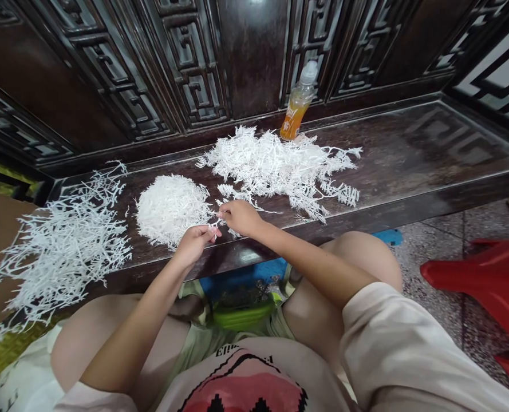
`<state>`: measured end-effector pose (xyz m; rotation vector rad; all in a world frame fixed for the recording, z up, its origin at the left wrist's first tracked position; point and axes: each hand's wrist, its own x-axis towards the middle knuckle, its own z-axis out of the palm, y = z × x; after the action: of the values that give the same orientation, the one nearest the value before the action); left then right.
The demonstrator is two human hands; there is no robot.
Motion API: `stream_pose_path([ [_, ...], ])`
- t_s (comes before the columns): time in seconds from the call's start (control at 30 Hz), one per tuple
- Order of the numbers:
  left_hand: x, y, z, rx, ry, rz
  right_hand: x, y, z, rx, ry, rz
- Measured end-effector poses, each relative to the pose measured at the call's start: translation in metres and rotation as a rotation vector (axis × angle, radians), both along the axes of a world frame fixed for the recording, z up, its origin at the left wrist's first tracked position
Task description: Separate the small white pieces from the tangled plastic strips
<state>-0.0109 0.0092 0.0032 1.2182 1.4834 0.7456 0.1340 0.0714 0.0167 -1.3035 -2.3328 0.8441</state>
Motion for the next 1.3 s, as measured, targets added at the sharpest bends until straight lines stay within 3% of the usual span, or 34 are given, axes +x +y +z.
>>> stream_pose_path([
  [0.33,0.006,-0.002,0.009,0.029,-0.164,0.076,-0.001,0.004,-0.002,0.058,0.049,-0.021],
  [0.73,0.012,-0.010,0.015,0.092,-0.097,0.047,-0.003,0.004,0.004,0.049,0.059,-0.109],
  [0.83,0.006,-0.007,0.017,0.119,0.012,0.033,0.002,0.013,0.005,-0.056,0.106,-0.035],
  [0.97,-0.006,0.000,0.008,0.082,0.112,-0.009,0.010,0.021,0.006,-0.223,0.132,0.126],
  [1.1,-0.010,0.002,-0.001,0.113,0.155,-0.010,0.010,0.010,0.006,-0.212,0.103,0.206],
  [1.3,-0.004,-0.001,0.000,0.211,0.234,-0.039,0.004,-0.001,0.009,-0.136,-0.009,0.180],
])
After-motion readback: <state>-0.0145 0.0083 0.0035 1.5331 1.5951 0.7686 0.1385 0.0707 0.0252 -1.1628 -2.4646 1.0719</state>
